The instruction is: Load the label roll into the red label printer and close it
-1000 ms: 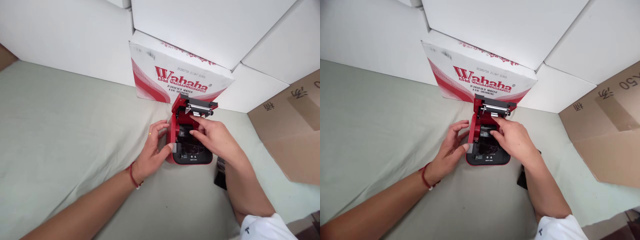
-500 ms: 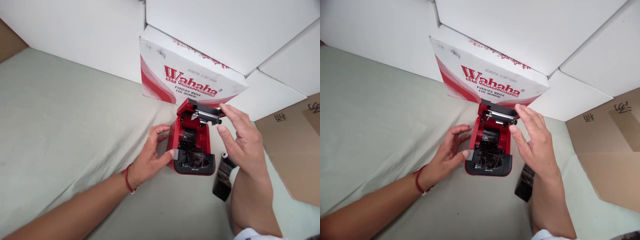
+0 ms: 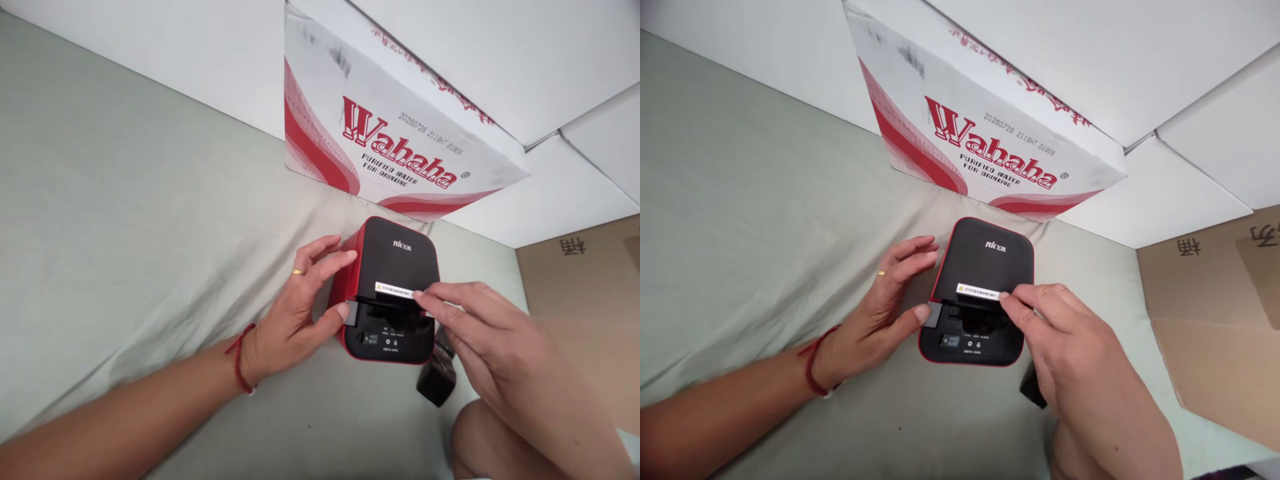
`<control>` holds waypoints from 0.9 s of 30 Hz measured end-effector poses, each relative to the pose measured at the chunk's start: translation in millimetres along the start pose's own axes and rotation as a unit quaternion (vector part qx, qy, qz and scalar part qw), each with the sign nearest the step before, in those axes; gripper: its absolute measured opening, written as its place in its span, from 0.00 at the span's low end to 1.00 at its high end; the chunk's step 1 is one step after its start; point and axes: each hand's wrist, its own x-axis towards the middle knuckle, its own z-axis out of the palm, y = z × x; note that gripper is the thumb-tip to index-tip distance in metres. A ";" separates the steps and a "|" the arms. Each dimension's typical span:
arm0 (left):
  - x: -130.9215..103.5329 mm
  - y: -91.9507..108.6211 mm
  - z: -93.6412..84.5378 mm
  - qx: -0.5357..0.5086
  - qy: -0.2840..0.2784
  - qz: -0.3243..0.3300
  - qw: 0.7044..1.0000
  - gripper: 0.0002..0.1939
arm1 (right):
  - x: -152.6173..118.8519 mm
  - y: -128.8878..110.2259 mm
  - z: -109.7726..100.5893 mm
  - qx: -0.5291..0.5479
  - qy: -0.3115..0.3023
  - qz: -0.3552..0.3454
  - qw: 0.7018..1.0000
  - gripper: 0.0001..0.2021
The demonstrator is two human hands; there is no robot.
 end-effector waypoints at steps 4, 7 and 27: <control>-1.1 -0.6 1.8 0.016 -0.015 0.063 0.998 0.34 | 1.3 -6.3 4.9 -0.022 -0.030 -0.003 0.999 0.22; -1.7 -1.1 3.0 0.016 -0.013 0.076 0.997 0.29 | 2.3 -9.8 7.4 -0.027 -0.018 -0.002 0.999 0.24; 13.2 -2.5 7.4 -0.045 0.002 0.030 0.999 0.16 | 5.4 -20.8 15.3 -0.049 0.017 0.026 0.998 0.26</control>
